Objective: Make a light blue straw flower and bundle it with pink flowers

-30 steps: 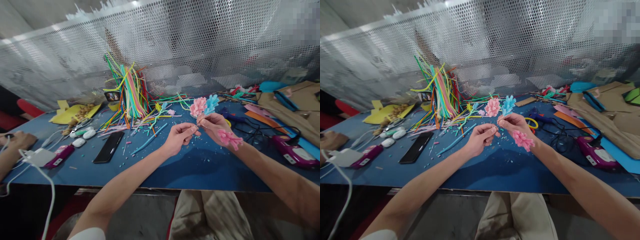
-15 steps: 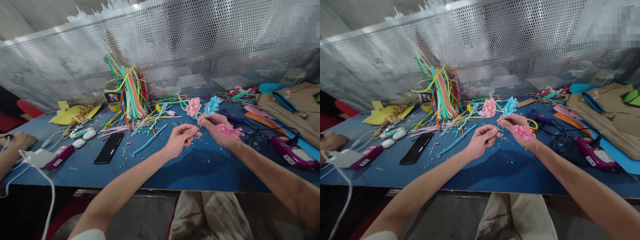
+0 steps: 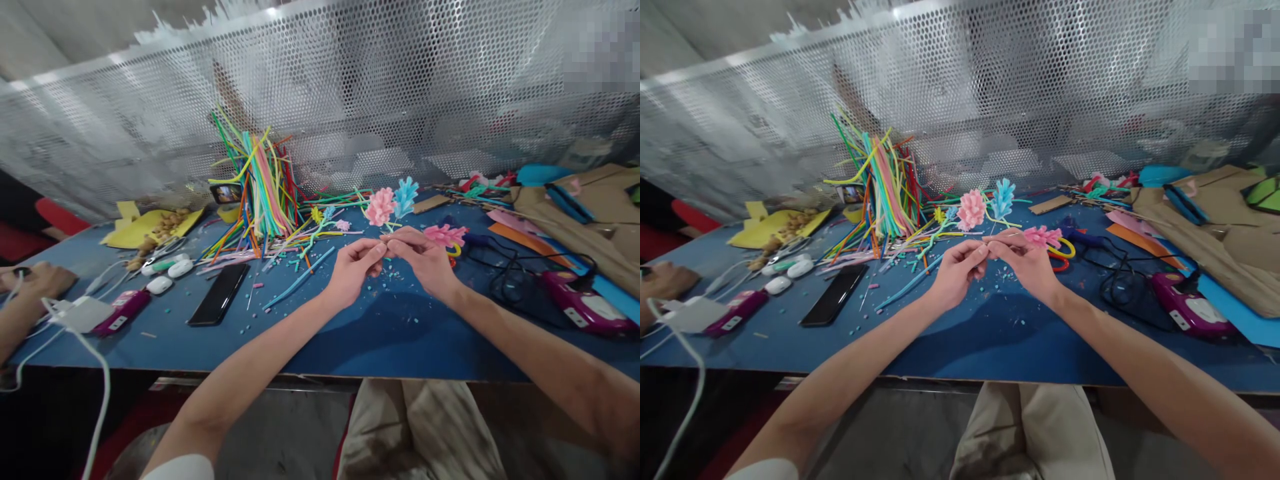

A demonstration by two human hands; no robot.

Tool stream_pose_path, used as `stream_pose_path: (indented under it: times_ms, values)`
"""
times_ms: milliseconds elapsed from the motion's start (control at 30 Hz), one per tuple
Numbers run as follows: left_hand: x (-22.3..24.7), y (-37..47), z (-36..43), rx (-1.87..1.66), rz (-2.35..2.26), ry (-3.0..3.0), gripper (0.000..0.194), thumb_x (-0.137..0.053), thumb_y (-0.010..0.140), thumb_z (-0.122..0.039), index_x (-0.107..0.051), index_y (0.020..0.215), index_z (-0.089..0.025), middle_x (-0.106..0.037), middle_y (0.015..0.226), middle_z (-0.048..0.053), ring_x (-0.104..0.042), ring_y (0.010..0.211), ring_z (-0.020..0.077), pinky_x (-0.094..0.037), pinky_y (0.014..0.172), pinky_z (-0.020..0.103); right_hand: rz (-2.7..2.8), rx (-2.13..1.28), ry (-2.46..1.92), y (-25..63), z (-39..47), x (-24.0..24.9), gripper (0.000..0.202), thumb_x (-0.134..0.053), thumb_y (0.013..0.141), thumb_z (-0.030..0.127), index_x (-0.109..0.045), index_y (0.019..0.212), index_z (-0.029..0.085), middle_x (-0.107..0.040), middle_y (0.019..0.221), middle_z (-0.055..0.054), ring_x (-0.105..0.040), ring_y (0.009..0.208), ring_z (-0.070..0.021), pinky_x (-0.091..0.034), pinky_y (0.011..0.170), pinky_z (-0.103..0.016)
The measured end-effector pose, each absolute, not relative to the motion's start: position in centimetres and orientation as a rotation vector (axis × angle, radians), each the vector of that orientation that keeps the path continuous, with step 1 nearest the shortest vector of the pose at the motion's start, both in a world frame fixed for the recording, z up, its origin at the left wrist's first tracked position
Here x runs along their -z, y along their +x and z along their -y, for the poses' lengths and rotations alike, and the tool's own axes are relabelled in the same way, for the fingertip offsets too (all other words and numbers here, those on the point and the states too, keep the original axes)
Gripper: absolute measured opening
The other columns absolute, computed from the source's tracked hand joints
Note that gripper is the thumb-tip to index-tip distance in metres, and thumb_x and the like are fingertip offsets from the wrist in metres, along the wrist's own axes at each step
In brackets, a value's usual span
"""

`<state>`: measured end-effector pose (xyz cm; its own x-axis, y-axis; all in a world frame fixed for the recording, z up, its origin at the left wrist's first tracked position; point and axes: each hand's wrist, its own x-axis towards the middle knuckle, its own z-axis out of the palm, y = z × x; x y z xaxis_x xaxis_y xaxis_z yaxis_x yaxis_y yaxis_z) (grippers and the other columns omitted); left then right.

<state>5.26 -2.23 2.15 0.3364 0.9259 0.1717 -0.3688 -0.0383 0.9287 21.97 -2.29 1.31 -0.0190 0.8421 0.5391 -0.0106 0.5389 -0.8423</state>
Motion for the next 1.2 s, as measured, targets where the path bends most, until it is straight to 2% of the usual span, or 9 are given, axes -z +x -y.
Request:
stream_pose_path:
  times_ms: [133,233,433,500,600,700,900,1033,1200]
  values:
    - [-2.1,5.5,2.0,-1.135,-0.625,1.161,0.033,-0.087,0.074,-0.043,-0.077,0.092,-0.017,-0.075,0.086,0.003,-0.065,0.067,0.0100,-0.055,0.070,0.026,1.398,-0.722,-0.778,21.7,2.2,-1.6,0.010,-0.073,0.086,0.038,-0.080,0.087,0.030,-0.073,0.095,-0.002,-0.067,0.098,-0.0200,-0.056,0.088,-0.038]
    - [-2.7,5.9,1.7,-1.147,-0.607,1.203,0.030,-0.087,0.074,-0.043,-0.078,0.089,-0.018,-0.074,0.084,0.002,-0.066,0.075,0.0119,-0.055,0.081,0.031,1.411,-0.648,-0.776,22.1,2.3,-2.4,0.012,-0.072,0.087,0.038,-0.080,0.087,0.029,-0.072,0.094,-0.003,-0.066,0.092,-0.0201,-0.055,0.083,-0.038]
    - [-4.5,6.7,0.5,-1.192,-0.676,1.440,0.027,-0.085,0.075,-0.043,-0.081,0.086,-0.018,-0.071,0.076,0.002,-0.057,0.070,0.0101,-0.044,0.068,0.025,1.504,-0.573,-0.835,23.3,2.2,-4.3,0.017,-0.067,0.092,0.040,-0.079,0.092,0.028,-0.073,0.100,-0.004,-0.066,0.095,-0.0214,-0.054,0.079,-0.037]
    - [-4.6,7.0,0.0,-1.218,-0.656,1.397,0.026,-0.086,0.074,-0.042,-0.081,0.086,-0.019,-0.070,0.074,0.001,-0.052,0.065,0.0086,-0.042,0.064,0.024,1.527,-0.610,-0.833,23.6,1.9,-4.2,0.022,-0.062,0.095,0.042,-0.078,0.100,0.028,-0.073,0.098,-0.004,-0.065,0.087,-0.0187,-0.054,0.077,-0.036]
    - [-4.3,7.3,-0.9,-1.254,-0.581,1.272,0.026,-0.087,0.074,-0.040,-0.080,0.088,-0.019,-0.070,0.078,0.001,-0.052,0.065,0.0076,-0.043,0.066,0.024,1.528,-0.732,-0.834,23.7,1.5,-3.4,0.028,-0.062,0.095,0.044,-0.074,0.113,0.027,-0.071,0.089,-0.002,-0.060,0.071,-0.0145,-0.053,0.071,-0.034]
    - [-3.8,7.2,-1.8,-1.260,-0.527,1.174,0.027,-0.087,0.074,-0.038,-0.080,0.091,-0.019,-0.071,0.083,0.002,-0.056,0.069,0.0080,-0.047,0.070,0.025,1.512,-0.883,-0.836,23.5,1.3,-2.4,0.034,-0.070,0.090,0.045,-0.070,0.118,0.026,-0.073,0.090,-0.002,-0.062,0.072,-0.0151,-0.055,0.072,-0.035]
    - [-2.8,6.5,-2.5,-1.261,-0.511,1.145,0.029,-0.088,0.074,-0.038,-0.078,0.092,-0.018,-0.072,0.084,0.002,-0.057,0.068,0.0071,-0.048,0.066,0.021,1.519,-1.012,-0.843,22.9,1.1,-1.6,0.028,-0.080,0.079,0.045,-0.072,0.095,0.023,-0.072,0.082,-0.001,-0.062,0.065,-0.0145,-0.054,0.065,-0.033]
    - [-2.1,6.1,-2.3,-1.207,-0.514,1.158,0.031,-0.088,0.074,-0.039,-0.077,0.092,-0.017,-0.072,0.086,0.002,-0.060,0.070,0.0078,-0.050,0.068,0.022,1.591,-1.037,-0.888,22.9,1.0,-1.1,0.028,-0.077,0.082,0.049,-0.072,0.082,0.022,-0.066,0.071,0.000,-0.058,0.060,-0.0135,-0.049,0.061,-0.032]
    - [-1.3,5.5,-2.0,-1.201,-0.543,1.104,0.033,-0.089,0.072,-0.038,-0.076,0.094,-0.016,-0.073,0.088,0.003,-0.065,0.078,0.0097,-0.053,0.078,0.024,1.569,-1.113,-0.895,22.8,1.2,-0.7,0.029,-0.074,0.084,0.051,-0.069,0.078,0.023,-0.060,0.062,0.003,-0.052,0.053,-0.0111,-0.045,0.055,-0.029]
